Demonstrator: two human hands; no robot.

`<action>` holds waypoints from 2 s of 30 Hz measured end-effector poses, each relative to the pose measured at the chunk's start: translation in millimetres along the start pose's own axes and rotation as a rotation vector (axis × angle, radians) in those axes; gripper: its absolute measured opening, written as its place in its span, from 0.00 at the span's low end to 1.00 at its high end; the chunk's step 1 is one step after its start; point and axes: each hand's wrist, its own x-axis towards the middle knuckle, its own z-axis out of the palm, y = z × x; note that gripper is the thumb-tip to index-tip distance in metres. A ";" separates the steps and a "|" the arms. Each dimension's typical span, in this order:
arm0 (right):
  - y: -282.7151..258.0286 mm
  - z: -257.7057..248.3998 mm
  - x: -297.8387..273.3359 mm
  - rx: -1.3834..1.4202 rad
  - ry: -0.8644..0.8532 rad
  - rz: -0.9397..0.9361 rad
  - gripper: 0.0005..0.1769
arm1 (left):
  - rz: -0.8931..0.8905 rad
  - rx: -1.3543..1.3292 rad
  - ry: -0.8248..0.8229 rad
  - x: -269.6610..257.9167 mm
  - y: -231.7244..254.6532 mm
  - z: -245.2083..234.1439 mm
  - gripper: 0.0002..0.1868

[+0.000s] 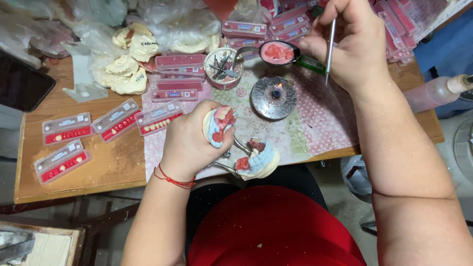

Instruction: Shaping and adjusting a dental prosthesis on a plaster model using a hand carver and dental materials.

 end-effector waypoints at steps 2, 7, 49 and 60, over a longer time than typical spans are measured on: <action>10.5 0.5 -3.1 0.229 -0.001 0.063 0.22 | 0.006 0.002 -0.005 -0.2 -0.5 0.7 0.16; -8.7 -26.6 -25.0 0.555 -0.002 0.280 0.20 | 0.050 0.007 0.012 -1.9 -5.8 4.7 0.19; 24.6 -42.5 -185.9 -0.116 0.499 0.128 0.42 | 0.016 0.134 -0.117 15.6 72.6 -9.0 0.19; -72.2 42.5 -149.9 0.031 0.247 -0.086 0.47 | 0.131 0.157 -0.140 6.7 70.7 -9.1 0.25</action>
